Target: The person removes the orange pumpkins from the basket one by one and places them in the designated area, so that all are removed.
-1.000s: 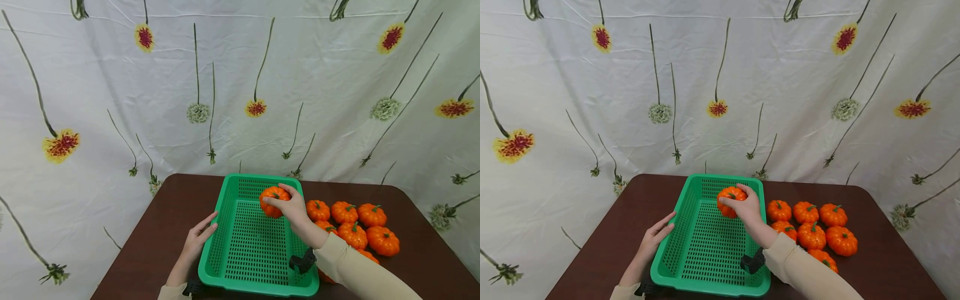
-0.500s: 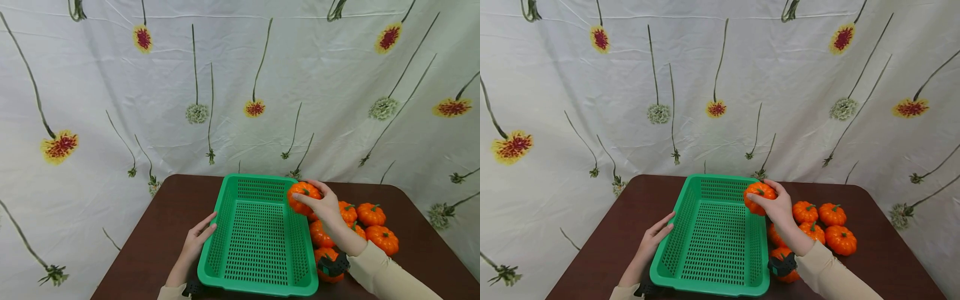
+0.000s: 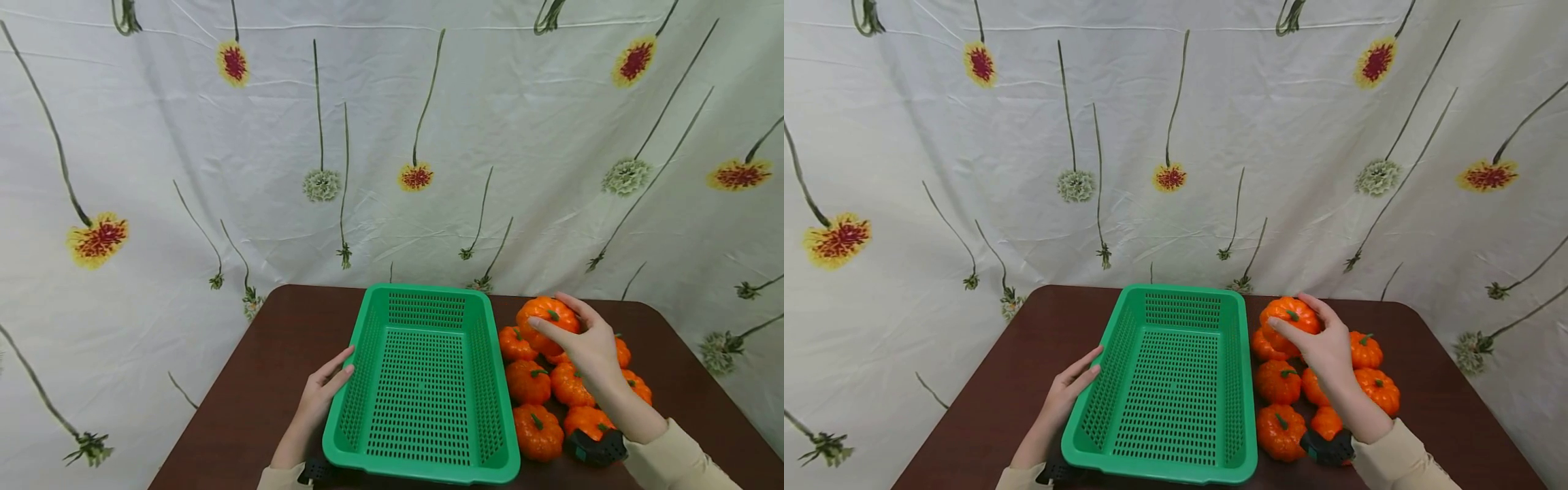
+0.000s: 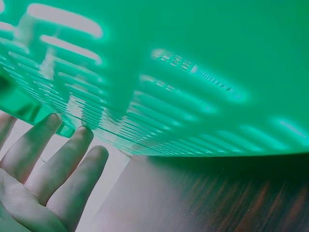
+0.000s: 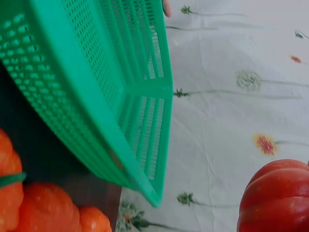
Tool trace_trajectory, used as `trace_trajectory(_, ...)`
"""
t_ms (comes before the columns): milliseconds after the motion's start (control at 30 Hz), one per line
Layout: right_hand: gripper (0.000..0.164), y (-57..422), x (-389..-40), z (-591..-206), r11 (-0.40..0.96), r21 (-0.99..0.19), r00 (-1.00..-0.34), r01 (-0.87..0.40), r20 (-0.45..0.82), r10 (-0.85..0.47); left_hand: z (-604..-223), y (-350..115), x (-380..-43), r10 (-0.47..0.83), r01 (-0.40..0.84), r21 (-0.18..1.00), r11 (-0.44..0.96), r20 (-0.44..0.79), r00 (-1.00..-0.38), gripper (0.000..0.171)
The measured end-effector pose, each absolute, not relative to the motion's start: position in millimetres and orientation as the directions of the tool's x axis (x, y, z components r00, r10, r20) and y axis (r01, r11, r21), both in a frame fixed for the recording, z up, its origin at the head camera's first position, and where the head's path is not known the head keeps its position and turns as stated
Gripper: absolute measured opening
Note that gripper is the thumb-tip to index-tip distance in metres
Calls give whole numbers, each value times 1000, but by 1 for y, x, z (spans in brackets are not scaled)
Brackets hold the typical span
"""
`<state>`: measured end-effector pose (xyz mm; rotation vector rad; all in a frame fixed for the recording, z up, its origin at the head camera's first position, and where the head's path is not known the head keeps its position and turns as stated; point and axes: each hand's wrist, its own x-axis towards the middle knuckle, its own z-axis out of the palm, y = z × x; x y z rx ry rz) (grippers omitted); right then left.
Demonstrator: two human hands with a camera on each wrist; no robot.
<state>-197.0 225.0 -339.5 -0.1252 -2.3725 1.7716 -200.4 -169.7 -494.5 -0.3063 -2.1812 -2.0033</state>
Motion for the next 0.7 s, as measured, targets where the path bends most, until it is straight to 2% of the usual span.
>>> trace_trajectory(267,72,260,-189,-348,324,-945,-958,-50,137,251,-494,-170,-200,40,263,961,86,260,-965,41)
trace_trajectory(467,72,281,-183,-362,350,-936,-941,21,100,322,-494,-170,-200,44,268,960,78,265,-963,41)
trace_trajectory(567,72,289,-180,-371,320,-946,-925,49,78,371,-495,-170,-200,47,270,960,79,267,-963,41)
trace_trajectory(700,68,300,-174,-383,205,-976,-894,79,22,447,-495,-171,-201,49,276,958,80,272,-961,41)
